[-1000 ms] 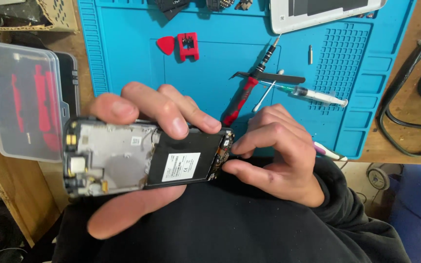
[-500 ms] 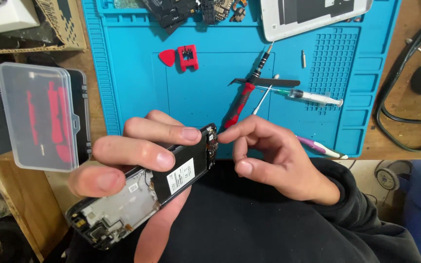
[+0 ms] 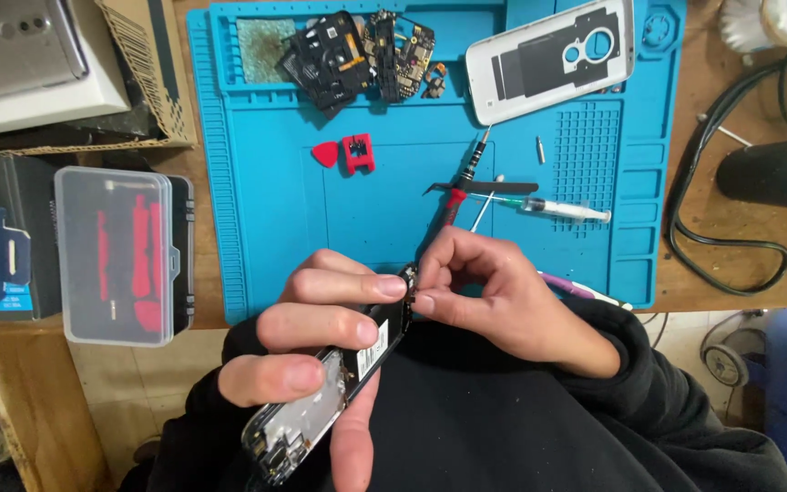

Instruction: Disassemble a mobile phone and clean internal components using a screwdriver and toothbrush

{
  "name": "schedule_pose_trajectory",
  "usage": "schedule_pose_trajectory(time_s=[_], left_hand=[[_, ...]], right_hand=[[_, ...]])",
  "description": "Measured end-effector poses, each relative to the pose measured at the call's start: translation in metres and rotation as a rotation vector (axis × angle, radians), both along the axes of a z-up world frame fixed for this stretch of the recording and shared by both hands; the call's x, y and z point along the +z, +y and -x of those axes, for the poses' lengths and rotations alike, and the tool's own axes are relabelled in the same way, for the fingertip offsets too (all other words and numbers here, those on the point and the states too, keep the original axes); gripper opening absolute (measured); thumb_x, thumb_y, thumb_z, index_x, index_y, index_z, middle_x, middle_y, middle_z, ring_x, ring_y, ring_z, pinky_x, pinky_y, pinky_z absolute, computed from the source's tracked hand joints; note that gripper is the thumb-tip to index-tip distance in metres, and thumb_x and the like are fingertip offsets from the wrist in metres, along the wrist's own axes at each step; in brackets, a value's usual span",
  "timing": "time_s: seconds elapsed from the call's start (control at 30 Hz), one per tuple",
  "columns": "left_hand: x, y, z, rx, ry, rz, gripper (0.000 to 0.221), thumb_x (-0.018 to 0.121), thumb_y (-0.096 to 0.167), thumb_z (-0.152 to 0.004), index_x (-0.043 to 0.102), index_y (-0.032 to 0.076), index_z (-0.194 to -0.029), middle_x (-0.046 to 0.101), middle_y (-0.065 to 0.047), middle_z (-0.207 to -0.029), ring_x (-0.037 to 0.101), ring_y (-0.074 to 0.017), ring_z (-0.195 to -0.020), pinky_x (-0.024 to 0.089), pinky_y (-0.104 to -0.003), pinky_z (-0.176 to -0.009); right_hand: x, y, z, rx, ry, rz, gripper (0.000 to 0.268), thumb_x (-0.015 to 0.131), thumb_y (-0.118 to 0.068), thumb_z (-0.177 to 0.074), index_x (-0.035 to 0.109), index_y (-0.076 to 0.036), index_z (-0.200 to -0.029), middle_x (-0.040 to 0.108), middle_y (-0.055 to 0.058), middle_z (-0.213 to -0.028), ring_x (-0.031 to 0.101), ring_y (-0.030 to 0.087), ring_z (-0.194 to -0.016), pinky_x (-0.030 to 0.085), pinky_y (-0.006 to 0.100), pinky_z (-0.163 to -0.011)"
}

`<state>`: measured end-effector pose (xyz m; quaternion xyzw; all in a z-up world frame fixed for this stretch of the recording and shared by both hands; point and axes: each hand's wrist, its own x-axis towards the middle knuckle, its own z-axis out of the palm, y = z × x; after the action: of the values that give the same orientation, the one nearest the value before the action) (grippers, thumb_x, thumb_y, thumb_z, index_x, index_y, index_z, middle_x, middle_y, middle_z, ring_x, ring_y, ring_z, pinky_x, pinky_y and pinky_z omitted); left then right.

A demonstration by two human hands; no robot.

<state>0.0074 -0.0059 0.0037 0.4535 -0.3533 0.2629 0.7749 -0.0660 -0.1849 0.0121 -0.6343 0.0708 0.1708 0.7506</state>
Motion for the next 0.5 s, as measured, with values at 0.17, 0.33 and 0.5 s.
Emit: schedule_pose_trajectory(time_s=[0.17,0.33,0.5], left_hand=[[0.002,0.004,-0.004,-0.049,-0.015,-0.038,0.069,0.067,0.072,-0.104,0.052,0.016,-0.141,0.066,-0.006,-0.107,0.080,-0.0336,-0.087,0.058,-0.041,-0.069],[-0.004,0.004,-0.004,-0.068,-0.006,0.014,0.073,0.069,0.074,-0.101,0.052,0.015,-0.141,0.067,-0.007,-0.109,0.079,-0.0353,-0.086,0.061,-0.043,-0.073],[-0.001,0.002,-0.003,-0.087,0.031,0.027,0.069,0.070,0.070,-0.103,0.052,0.015,-0.139,0.067,-0.007,-0.103,0.078,-0.0380,-0.081,0.061,-0.045,-0.073]], right_hand=[[-0.002,-0.010,-0.010,0.130,0.111,-0.117,0.020,0.091,-0.014,-0.101,0.071,-0.012,-0.102,0.066,-0.004,-0.084,0.060,0.007,-0.078,0.050,0.026,-0.072],[-0.003,-0.014,-0.014,0.158,0.101,-0.100,0.020,0.092,-0.013,-0.100,0.072,-0.011,-0.100,0.070,-0.003,-0.084,0.063,0.007,-0.078,0.053,0.025,-0.072],[-0.001,-0.019,-0.014,0.218,0.128,-0.140,0.018,0.089,-0.015,-0.103,0.071,-0.013,-0.100,0.067,-0.003,-0.085,0.063,0.009,-0.078,0.051,0.027,-0.073]])
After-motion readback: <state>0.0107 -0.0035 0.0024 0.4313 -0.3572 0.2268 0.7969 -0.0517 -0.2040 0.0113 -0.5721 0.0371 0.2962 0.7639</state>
